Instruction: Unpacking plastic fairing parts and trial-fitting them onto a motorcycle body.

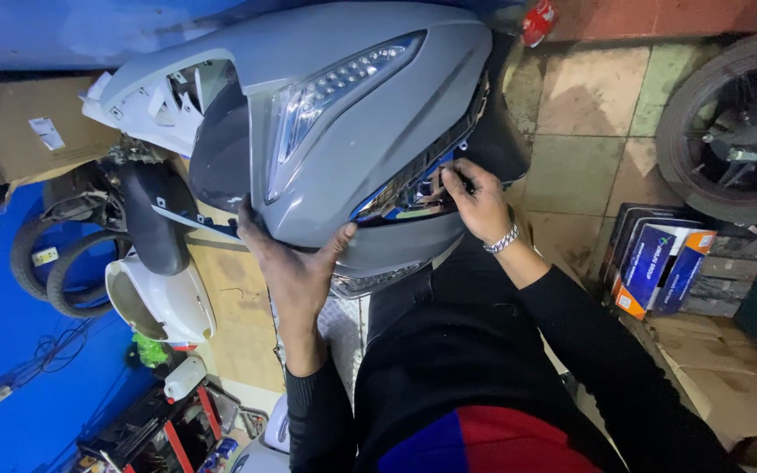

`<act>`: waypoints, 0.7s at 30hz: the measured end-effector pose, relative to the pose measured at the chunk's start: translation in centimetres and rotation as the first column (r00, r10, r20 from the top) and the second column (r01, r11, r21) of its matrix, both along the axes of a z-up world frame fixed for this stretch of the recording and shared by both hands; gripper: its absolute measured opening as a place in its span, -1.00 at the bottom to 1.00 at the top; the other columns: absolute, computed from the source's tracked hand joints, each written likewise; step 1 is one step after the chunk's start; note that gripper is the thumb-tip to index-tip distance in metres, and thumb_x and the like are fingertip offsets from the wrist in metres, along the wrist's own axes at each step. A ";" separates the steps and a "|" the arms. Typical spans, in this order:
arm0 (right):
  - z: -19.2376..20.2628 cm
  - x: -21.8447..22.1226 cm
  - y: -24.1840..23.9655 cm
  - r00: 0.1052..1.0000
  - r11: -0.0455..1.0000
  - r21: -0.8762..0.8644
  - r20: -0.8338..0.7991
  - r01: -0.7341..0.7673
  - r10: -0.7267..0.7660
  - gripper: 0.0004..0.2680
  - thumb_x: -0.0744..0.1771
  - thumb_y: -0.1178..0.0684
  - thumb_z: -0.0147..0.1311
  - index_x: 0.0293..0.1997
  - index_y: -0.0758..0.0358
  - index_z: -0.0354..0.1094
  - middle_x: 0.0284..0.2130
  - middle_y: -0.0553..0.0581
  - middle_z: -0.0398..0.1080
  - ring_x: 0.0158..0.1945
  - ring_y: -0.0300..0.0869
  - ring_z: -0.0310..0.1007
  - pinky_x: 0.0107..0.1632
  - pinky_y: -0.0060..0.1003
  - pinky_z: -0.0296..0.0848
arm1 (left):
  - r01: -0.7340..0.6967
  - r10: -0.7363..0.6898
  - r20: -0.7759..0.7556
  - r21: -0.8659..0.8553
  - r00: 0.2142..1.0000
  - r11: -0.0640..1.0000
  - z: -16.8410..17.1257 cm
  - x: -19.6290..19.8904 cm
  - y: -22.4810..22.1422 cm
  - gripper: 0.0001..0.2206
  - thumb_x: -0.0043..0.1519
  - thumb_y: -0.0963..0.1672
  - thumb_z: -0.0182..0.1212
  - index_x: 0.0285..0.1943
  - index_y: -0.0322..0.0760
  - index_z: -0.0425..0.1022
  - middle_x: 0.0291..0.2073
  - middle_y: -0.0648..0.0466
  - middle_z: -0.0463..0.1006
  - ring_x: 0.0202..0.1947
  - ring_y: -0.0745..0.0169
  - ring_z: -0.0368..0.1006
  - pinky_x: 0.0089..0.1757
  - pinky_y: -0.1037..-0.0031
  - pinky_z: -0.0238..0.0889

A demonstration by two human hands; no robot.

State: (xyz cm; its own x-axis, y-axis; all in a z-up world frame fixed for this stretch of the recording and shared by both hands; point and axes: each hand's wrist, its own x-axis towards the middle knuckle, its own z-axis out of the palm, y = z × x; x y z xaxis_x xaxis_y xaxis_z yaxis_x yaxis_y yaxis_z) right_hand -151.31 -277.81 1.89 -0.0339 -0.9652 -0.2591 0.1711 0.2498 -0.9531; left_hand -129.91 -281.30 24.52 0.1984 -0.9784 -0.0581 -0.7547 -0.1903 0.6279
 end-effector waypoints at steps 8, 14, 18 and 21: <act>-2.8 -1.2 -1.4 0.932 0.991 -0.001 0.340 -0.135 0.127 -0.76 0.46 0.10 0.01 0.27 0.35 0.23 -0.03 0.09 0.46 -0.01 -0.23 0.49 0.12 -0.30 0.49 | -0.008 0.027 -0.108 0.179 0.994 0.984 -1.5 5.5 -1.8 0.00 -0.08 0.04 0.62 0.42 -0.63 0.13 0.19 -0.21 0.42 0.21 -0.07 0.39 0.20 0.28 0.23; -1.1 -1.8 -2.6 0.838 0.974 0.083 0.530 -0.209 0.135 -0.69 0.42 0.14 0.05 0.35 0.28 0.21 -0.04 0.07 0.46 -0.07 -0.24 0.50 0.04 -0.26 0.57 | 0.066 0.291 -0.639 0.474 0.712 0.878 -6.1 12.3 -3.3 -0.18 -0.05 0.00 0.53 0.32 -0.65 0.36 -0.01 -0.17 0.55 0.04 -0.01 0.45 0.07 0.33 0.31; 0.3 -1.6 -1.9 0.809 0.942 0.232 0.584 -0.241 0.063 -0.66 0.38 0.14 0.07 0.33 0.20 0.20 -0.15 0.11 0.45 -0.16 -0.17 0.53 -0.05 -0.18 0.61 | 0.119 0.229 -0.718 0.400 0.657 0.909 -5.3 12.7 -2.2 -0.22 -0.01 -0.06 0.49 0.36 -0.66 0.31 0.01 -0.17 0.50 0.01 -0.02 0.45 0.05 0.31 0.31; 2.6 -0.9 -0.8 0.868 0.967 0.118 0.476 -0.225 0.143 -0.65 0.39 0.14 0.11 0.35 0.26 0.18 -0.09 0.08 0.43 -0.12 -0.21 0.50 -0.01 -0.26 0.56 | 0.089 0.239 -0.807 0.337 0.540 0.937 -4.5 14.6 1.0 -0.21 -0.04 -0.09 0.46 0.37 -0.60 0.24 0.07 -0.19 0.52 0.06 -0.04 0.49 0.08 0.31 0.36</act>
